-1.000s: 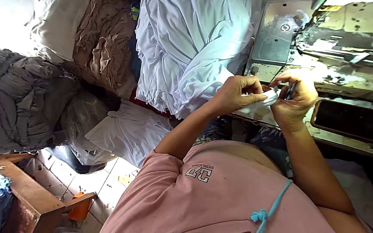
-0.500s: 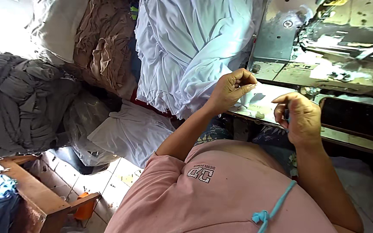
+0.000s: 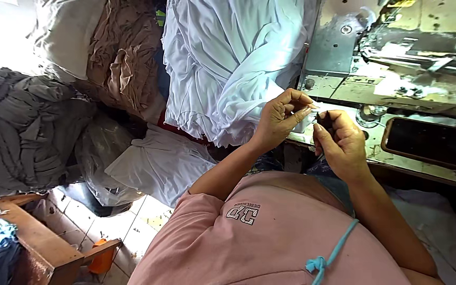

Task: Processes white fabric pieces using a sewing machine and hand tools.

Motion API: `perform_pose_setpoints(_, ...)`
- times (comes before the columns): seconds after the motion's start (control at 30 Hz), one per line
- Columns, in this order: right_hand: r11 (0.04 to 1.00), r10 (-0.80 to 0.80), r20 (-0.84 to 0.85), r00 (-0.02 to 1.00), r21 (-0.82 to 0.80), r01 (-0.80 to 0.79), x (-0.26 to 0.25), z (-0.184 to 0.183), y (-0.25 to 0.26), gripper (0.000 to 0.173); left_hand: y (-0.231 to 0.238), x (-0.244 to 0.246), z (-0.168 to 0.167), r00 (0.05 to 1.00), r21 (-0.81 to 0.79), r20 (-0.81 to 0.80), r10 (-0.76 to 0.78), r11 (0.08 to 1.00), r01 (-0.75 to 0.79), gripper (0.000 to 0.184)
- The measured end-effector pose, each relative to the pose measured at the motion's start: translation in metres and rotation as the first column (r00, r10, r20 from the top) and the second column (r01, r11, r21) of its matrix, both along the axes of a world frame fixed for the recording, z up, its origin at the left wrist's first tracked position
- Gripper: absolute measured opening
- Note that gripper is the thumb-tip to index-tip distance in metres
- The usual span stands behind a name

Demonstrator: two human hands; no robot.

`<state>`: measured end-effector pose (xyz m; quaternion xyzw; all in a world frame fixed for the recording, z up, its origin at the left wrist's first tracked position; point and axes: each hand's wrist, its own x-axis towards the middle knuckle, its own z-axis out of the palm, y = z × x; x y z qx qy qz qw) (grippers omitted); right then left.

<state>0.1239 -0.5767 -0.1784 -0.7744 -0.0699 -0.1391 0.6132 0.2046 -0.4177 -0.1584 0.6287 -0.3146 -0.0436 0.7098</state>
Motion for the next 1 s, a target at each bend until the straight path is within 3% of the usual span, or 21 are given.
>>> perform_pose_setpoints(0.3,1.0,0.01,-0.006,1.0,-0.029,-0.01,0.0002,-0.0007,-0.0005,0.016,0.0016,-0.0009,0.0012,0.995,-0.01,-0.097,-0.002,1.0,0.001,0.019)
perform_pose_setpoints(0.67,0.974,-0.069,0.096,0.993,-0.207,0.088,0.0017,-0.0034,-0.0024,0.02,-0.0014,-0.0003,-0.0003,0.994,-0.027,-0.103,-0.021,0.999,0.018,0.018)
perform_pose_setpoints(0.87,0.982,-0.095,0.141,0.985,-0.146,0.116,0.0051,-0.0046,-0.001,0.015,-0.0015,-0.002,0.0008,0.995,0.006,-0.091,-0.029,1.0,0.03,0.023)
perform_pose_setpoints(1.0,0.921,-0.125,0.253,0.959,-0.331,0.208,0.0083,-0.0055,-0.0012,0.022,-0.0023,-0.0009,-0.0019,0.999,0.048,-0.043,-0.008,0.999,0.01,0.024)
